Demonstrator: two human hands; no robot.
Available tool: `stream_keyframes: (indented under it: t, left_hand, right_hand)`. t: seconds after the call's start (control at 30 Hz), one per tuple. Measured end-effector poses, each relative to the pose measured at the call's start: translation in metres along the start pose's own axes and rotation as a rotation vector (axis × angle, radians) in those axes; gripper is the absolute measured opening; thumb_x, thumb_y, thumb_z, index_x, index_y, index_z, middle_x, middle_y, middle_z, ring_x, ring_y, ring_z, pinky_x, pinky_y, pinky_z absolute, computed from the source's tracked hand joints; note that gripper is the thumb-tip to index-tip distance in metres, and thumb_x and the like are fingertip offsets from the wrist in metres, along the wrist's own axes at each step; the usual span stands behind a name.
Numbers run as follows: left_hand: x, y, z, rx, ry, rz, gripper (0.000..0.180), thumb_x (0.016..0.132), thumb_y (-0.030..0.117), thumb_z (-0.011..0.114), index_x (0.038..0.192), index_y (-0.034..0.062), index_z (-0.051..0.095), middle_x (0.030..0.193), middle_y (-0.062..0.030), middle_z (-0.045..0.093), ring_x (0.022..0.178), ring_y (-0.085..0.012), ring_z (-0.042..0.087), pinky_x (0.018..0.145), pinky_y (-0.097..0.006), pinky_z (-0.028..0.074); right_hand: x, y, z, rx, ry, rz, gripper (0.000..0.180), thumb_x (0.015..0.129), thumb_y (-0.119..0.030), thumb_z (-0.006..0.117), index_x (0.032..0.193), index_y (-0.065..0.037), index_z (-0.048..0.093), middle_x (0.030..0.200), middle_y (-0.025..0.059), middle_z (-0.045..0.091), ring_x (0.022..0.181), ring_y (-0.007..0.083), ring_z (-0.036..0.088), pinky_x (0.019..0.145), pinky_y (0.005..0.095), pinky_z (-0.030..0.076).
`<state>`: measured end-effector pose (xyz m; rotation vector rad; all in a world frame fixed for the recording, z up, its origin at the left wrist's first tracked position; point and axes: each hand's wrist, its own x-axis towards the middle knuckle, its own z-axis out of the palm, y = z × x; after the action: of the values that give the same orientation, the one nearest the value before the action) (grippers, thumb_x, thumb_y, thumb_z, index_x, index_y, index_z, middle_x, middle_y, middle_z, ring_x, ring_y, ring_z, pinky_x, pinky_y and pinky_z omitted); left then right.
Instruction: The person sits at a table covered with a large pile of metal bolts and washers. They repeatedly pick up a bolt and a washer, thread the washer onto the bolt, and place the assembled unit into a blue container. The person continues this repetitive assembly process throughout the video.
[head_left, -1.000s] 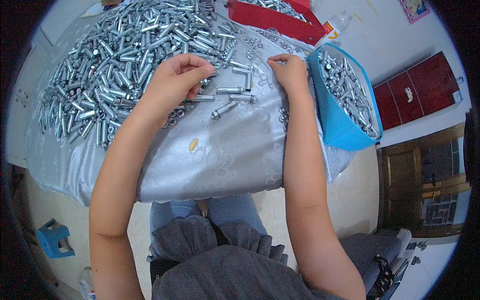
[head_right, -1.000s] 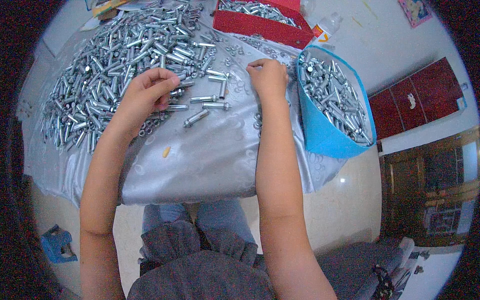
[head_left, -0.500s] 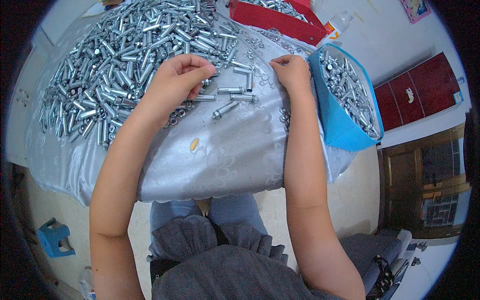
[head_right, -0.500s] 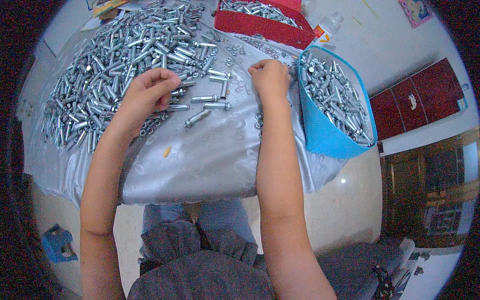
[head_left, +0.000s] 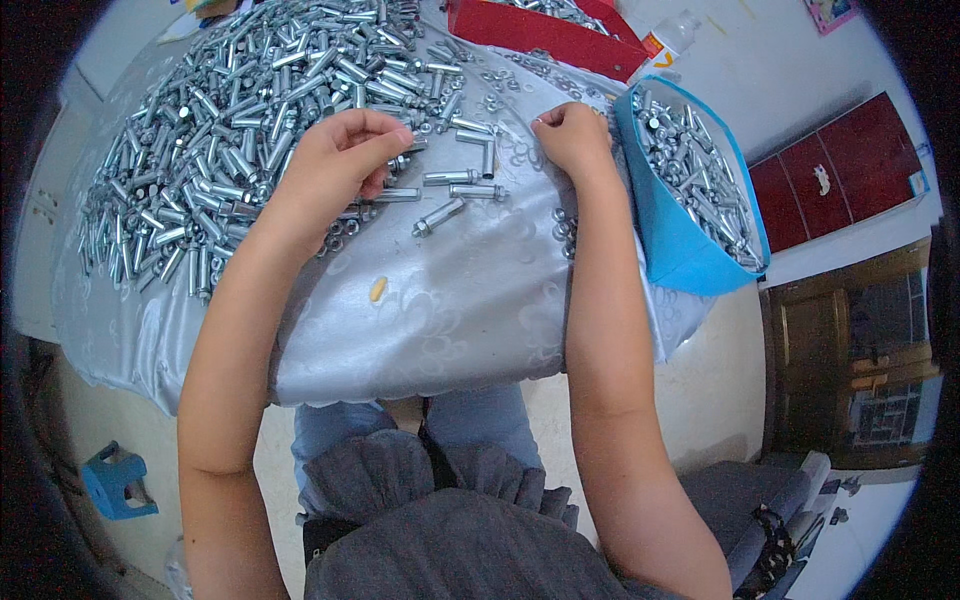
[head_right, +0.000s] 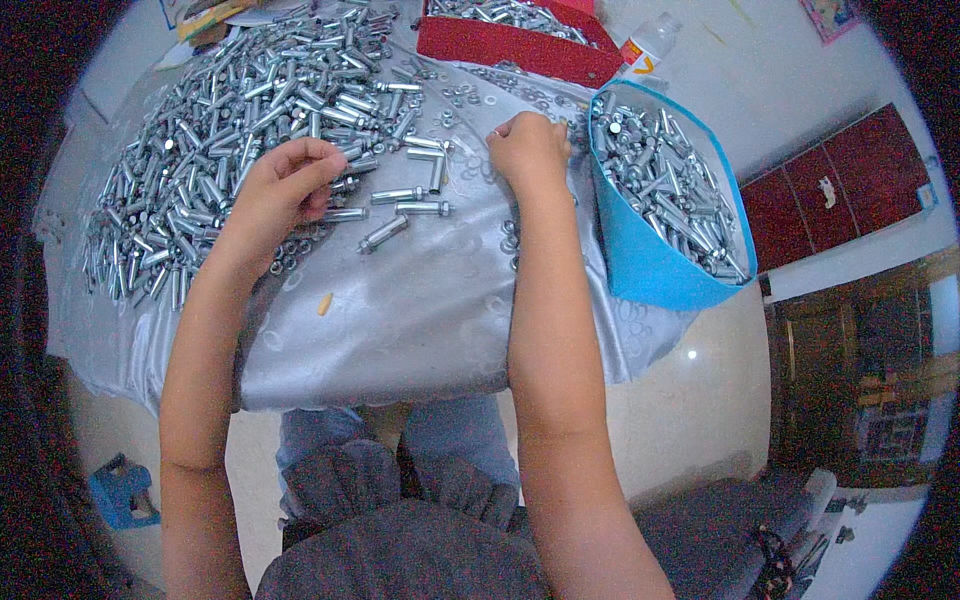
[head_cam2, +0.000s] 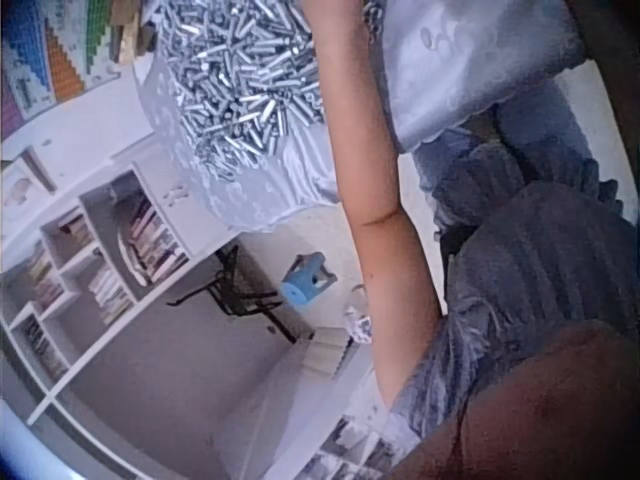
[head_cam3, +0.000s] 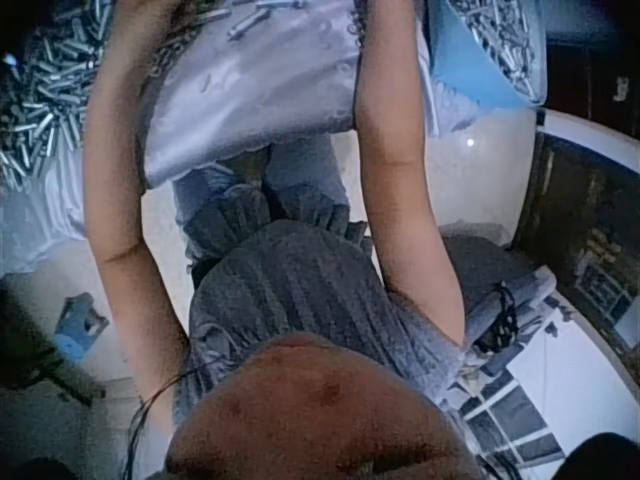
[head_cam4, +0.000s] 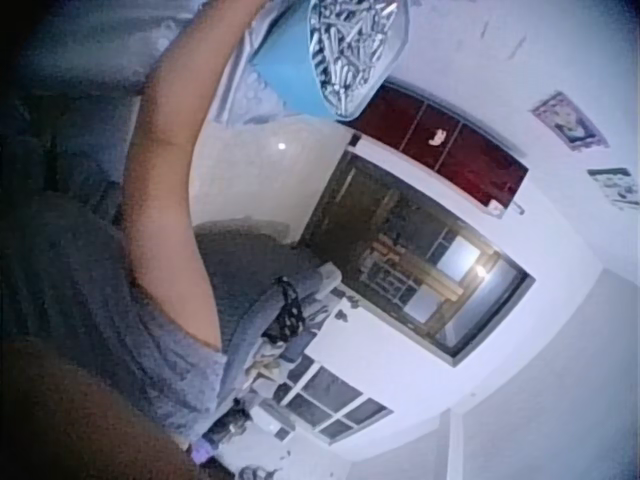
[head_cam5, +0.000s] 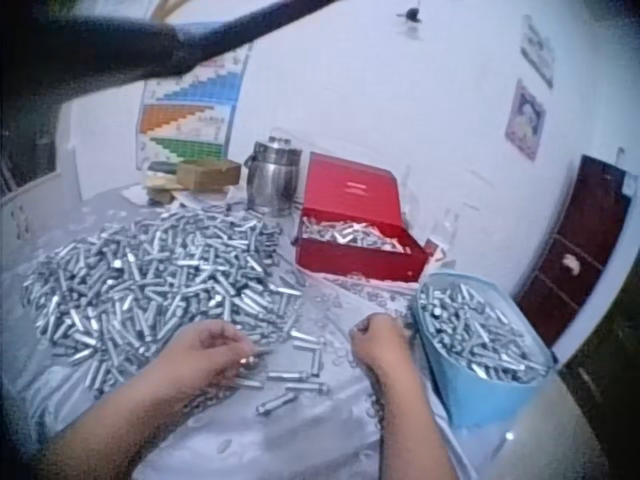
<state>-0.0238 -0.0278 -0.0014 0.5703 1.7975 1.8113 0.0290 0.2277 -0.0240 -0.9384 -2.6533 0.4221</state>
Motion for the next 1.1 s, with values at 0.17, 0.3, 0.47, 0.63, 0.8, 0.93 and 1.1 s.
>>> stream_keyframes:
  t: [0.17, 0.3, 0.47, 0.63, 0.8, 0.93, 1.1]
  left_hand:
    - [0.001, -0.002, 0.002, 0.025, 0.015, 0.012, 0.015, 0.079, 0.019, 0.058, 0.085, 0.0067, 0.055, 0.058, 0.0049, 0.042, 0.049, -0.0042, 0.037, 0.045, -0.018, 0.029]
    - [0.001, -0.002, 0.002, 0.025, 0.010, 0.006, 0.014, 0.079, 0.019, 0.058, 0.085, 0.0070, 0.055, 0.058, 0.0050, 0.042, 0.049, -0.0040, 0.037, 0.045, -0.018, 0.030]
    - [0.001, -0.001, 0.002, 0.032, 0.014, 0.001, 0.014, 0.079, 0.019, 0.058, 0.085, 0.0069, 0.055, 0.058, 0.0049, 0.042, 0.050, -0.0040, 0.037, 0.045, -0.018, 0.029]
    - [0.000, 0.000, 0.002, 0.021, 0.006, 0.012, 0.014, 0.079, 0.019, 0.058, 0.085, 0.0068, 0.055, 0.058, 0.0049, 0.042, 0.050, -0.0042, 0.037, 0.045, -0.018, 0.029]
    - [-0.002, 0.003, 0.002, -0.047, 0.035, 0.031, 0.014, 0.079, 0.018, 0.058, 0.085, 0.0066, 0.054, 0.059, 0.0048, 0.042, 0.050, -0.0043, 0.037, 0.045, -0.018, 0.028]
    - [-0.001, 0.002, 0.003, -0.186, 0.045, 0.072, 0.015, 0.078, 0.014, 0.059, 0.086, 0.0028, 0.054, 0.059, 0.0039, 0.045, 0.050, -0.0039, 0.039, 0.046, -0.017, 0.031]
    - [-0.001, -0.001, 0.004, -0.171, -0.007, 0.064, 0.015, 0.077, 0.013, 0.060, 0.086, 0.0025, 0.054, 0.060, 0.0036, 0.047, 0.050, -0.0040, 0.040, 0.046, -0.017, 0.032]
  right_hand:
    - [-0.002, 0.001, 0.000, -0.051, 0.076, -0.027, 0.020, 0.066, -0.029, 0.066, 0.078, -0.012, 0.068, 0.079, 0.0126, 0.064, 0.080, 0.0266, 0.060, 0.079, 0.0355, 0.044]
    - [-0.004, -0.001, -0.004, 0.016, 0.055, 0.004, 0.019, 0.065, -0.027, 0.067, 0.077, -0.012, 0.068, 0.083, 0.0138, 0.063, 0.086, 0.0291, 0.057, 0.082, 0.0381, 0.042]
    - [-0.002, 0.003, -0.001, 0.121, 0.091, -0.082, 0.021, 0.063, -0.019, 0.069, 0.077, -0.004, 0.066, 0.074, 0.0131, 0.063, 0.071, 0.0222, 0.061, 0.070, 0.0317, 0.047]
    - [0.000, 0.004, -0.001, 0.273, 0.046, -0.096, 0.018, 0.062, -0.013, 0.063, 0.078, -0.005, 0.066, 0.081, 0.0167, 0.062, 0.074, 0.0295, 0.061, 0.070, 0.0341, 0.047]
    - [-0.010, -0.010, -0.013, 0.565, -0.001, -0.240, 0.022, 0.066, -0.009, 0.065, 0.086, -0.002, 0.065, 0.079, 0.0096, 0.062, 0.070, 0.0173, 0.059, 0.066, 0.0270, 0.046]
    - [-0.037, -0.040, -0.028, 0.875, -0.267, -0.337, 0.024, 0.070, -0.009, 0.066, 0.093, -0.002, 0.062, 0.082, 0.0035, 0.060, 0.073, 0.0109, 0.056, 0.066, 0.0234, 0.045]
    - [-0.055, -0.060, -0.030, 1.089, -0.546, -0.344, 0.027, 0.073, -0.010, 0.065, 0.097, 0.000, 0.059, 0.084, 0.0059, 0.060, 0.075, 0.0113, 0.057, 0.068, 0.0234, 0.048]
